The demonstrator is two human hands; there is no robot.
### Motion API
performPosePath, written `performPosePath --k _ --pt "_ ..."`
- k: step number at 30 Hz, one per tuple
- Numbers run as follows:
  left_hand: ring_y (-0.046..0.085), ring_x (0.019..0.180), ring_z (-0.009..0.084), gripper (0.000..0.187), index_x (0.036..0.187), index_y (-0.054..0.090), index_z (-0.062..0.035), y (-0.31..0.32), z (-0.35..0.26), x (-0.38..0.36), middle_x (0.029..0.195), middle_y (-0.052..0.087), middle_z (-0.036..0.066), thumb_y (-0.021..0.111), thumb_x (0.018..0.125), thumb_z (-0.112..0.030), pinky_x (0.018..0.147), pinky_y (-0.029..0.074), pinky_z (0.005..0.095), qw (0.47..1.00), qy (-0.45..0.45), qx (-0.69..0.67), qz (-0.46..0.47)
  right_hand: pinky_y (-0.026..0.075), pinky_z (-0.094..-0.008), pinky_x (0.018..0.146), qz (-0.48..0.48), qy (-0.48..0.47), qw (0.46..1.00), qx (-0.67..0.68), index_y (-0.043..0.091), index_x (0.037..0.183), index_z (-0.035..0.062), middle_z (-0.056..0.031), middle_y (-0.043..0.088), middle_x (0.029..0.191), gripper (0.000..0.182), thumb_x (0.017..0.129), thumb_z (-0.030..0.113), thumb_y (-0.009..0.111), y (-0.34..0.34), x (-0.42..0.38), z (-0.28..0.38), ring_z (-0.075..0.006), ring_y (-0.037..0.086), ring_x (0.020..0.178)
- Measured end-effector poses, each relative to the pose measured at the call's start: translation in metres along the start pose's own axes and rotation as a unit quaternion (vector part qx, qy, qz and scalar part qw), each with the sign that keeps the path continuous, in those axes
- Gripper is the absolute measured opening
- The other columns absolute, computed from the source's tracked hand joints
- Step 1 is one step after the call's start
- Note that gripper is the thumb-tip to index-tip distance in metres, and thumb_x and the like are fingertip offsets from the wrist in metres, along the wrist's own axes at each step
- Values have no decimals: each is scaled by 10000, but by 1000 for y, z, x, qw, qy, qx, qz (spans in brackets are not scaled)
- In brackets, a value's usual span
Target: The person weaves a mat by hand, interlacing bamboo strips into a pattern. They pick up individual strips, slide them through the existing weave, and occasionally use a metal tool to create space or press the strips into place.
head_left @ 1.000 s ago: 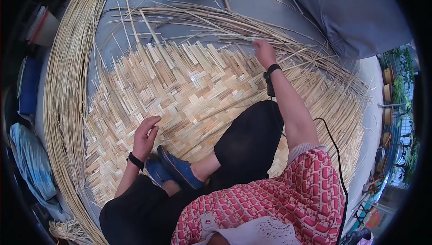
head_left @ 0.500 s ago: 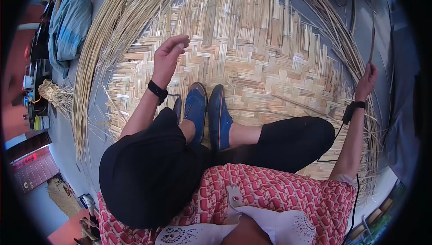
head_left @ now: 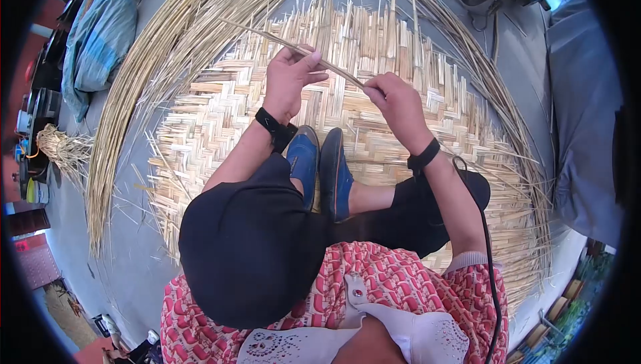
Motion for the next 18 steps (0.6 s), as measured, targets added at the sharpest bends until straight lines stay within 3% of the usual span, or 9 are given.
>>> performPosePath --k 4,5,8,9,11,12,14,16,18 --pt "696 851 182 207 1096 606 -15 -16 -2 -1 966 676 74 688 916 -75 713 622 285 998 -52 -30 -18 512 -384 662 -56 -46 986 -148 647 911 95 -70 633 855 74 878 157 669 -15 -2 39 -294 632 768" --pt "694 841 168 218 1109 612 -30 -17 -2 -4 954 682 58 693 909 -64 654 580 235 997 -74 -31 -21 512 -384 662 -60 -48 985 -156 647 911 95 -70 633 855 74 878 157 669 -17 -4 43 -294 632 768" --pt "689 833 154 232 1106 624 -36 -18 -7 -7 958 683 52 709 890 -48 624 519 211 995 -89 -34 8 512 -361 654 -32 -14 994 -99 643 919 71 -62 635 830 92 884 149 678 -19 -12 35 -238 653 744" --pt "689 833 154 232 1106 624 -36 -17 -12 -9 958 683 52 709 890 -48 624 519 211 996 -84 -37 16 508 -343 647 34 60 998 10 640 915 50 -48 635 817 103 892 144 678 -15 -15 27 -197 654 736" --pt "684 831 150 252 1112 639 -38 -14 -26 -16 968 693 54 719 874 -38 632 486 213 999 -3 -39 31 484 -271 624 115 141 964 193 622 950 7 -11 625 805 138 925 135 668 -7 -25 23 -96 621 726" --pt "684 831 150 252 1112 639 -38 -12 -27 -17 968 693 54 719 874 -38 632 486 213 998 -1 -42 37 484 -271 624 111 141 966 188 622 950 7 -11 625 805 138 925 135 668 -9 -27 35 -96 621 726" --pt "682 825 148 256 1114 649 -29 -14 -47 -20 985 705 79 721 869 -34 634 484 211 983 177 -19 -43 464 -233 609 96 272 900 326 598 975 17 -5 631 804 131 938 129 655 -9 -34 53 -84 588 684" --pt "687 836 152 224 1110 656 -19 -3 -63 -30 1004 710 105 694 889 -31 604 501 212 978 209 -18 -17 459 -216 605 98 251 912 309 574 981 27 -13 633 807 121 953 129 635 -9 -31 62 -73 567 663" --pt "695 924 151 185 1113 657 -31 26 -55 -43 997 715 91 660 930 -58 584 526 204 982 40 -40 183 463 -223 603 45 189 930 313 569 953 27 -17 635 807 106 955 116 626 -6 -25 71 -74 563 655"
Point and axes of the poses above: each hand's wrist, its own x-axis towards the middle knuckle, its own y-axis out of the palm, z = x × y, the point moved 5 cm from there along x, towards the middle knuckle
